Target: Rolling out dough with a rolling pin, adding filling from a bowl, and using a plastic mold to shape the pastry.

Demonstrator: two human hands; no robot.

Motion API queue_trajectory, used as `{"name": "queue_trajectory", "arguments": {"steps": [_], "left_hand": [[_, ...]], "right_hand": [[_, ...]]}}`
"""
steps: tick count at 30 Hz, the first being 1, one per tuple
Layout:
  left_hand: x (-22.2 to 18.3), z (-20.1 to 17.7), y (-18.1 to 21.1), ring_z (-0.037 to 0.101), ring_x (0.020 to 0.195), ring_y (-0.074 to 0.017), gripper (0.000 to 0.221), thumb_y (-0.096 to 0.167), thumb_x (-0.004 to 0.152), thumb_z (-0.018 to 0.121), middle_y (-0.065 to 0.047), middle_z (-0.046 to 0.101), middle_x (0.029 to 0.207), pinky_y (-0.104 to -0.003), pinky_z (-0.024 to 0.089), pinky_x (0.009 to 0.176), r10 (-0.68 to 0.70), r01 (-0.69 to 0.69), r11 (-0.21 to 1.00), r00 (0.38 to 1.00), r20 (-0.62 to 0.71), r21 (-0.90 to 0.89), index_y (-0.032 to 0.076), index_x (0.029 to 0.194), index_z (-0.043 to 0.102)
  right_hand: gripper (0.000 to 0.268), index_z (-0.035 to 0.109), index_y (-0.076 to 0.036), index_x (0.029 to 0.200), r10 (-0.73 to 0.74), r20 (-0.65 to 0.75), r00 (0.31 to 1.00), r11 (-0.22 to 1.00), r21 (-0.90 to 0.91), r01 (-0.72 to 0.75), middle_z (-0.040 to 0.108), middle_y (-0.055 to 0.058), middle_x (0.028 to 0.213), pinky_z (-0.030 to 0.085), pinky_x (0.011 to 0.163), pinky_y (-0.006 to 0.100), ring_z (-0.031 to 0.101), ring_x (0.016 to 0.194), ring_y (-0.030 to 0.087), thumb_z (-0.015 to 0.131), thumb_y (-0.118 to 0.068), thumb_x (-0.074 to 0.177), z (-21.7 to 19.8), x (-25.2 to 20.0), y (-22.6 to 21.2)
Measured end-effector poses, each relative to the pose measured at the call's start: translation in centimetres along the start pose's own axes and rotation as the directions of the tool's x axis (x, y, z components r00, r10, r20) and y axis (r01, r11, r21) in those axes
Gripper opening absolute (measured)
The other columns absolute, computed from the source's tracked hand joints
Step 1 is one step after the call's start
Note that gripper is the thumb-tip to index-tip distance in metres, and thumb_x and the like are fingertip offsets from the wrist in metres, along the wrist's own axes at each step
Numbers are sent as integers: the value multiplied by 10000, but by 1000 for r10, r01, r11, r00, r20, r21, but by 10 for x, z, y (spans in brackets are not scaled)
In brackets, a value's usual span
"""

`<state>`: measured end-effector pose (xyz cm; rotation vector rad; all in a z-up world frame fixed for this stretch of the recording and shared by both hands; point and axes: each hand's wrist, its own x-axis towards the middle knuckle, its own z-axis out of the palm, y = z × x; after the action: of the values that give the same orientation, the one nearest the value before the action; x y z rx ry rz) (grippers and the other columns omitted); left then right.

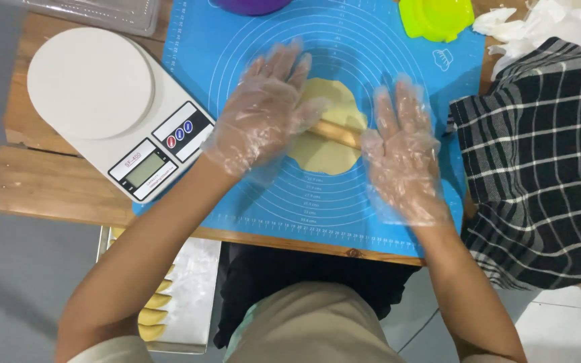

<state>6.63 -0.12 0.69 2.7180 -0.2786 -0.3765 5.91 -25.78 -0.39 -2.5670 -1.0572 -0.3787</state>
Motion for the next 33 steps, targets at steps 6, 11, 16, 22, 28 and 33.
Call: {"name": "queue_trajectory", "arguments": {"steps": [6,11,16,22,28,33], "left_hand": [[-36,20,3,33,1565,-286,918,703,1002,169,-164,72,1700,-449,8,1255,40,-54,988,994,-97,-143,6,1594,84],[-78,36,5,108,1541,-362,826,614,1037,360,-140,135,1692,-496,83,1230,43,-43,999,992,-120,7,50,1614,179],[-122,57,13,198,1545,-329,853,647,1011,436,-128,223,1681,-465,153,1260,131,-74,979,942,-310,190,51,1599,273],[-141,49,17,337,1501,-358,876,686,1001,326,-177,334,1637,-483,200,1256,161,-94,971,937,-311,220,-13,1523,410],[-109,20,13,561,1274,-339,792,651,1043,237,-238,622,1299,-520,306,1180,158,-120,985,909,-386,122,-37,1173,608],[-50,6,-13,726,1066,-341,389,315,1065,521,-194,755,939,-477,454,1137,266,-171,934,920,-289,314,10,1167,739]], "right_hand": [[644,73,-70,1641,319,406,856,945,-207,-254,26,208,1705,-21,1285,499,8,1571,416,108,-432,1110,0,-8,-21],[700,112,71,1614,258,336,906,956,-224,-190,163,256,1693,152,1292,452,178,1573,379,395,-299,1091,-5,-42,-46],[644,33,-59,1654,184,269,946,982,-12,-187,-2,94,1747,-7,1341,399,-22,1624,266,215,-367,1119,-2,-75,-58],[485,320,-28,1548,14,35,999,999,49,-15,362,159,1576,252,1277,492,349,1481,333,426,-205,1109,-12,-78,-63],[432,559,-48,1334,-62,-78,995,998,15,64,660,111,1084,612,796,358,669,918,254,763,3,956,-24,-61,-67],[458,643,-190,1407,121,58,991,991,-62,-117,710,85,937,634,803,391,734,915,278,666,-171,950,-40,-94,-55]]}}
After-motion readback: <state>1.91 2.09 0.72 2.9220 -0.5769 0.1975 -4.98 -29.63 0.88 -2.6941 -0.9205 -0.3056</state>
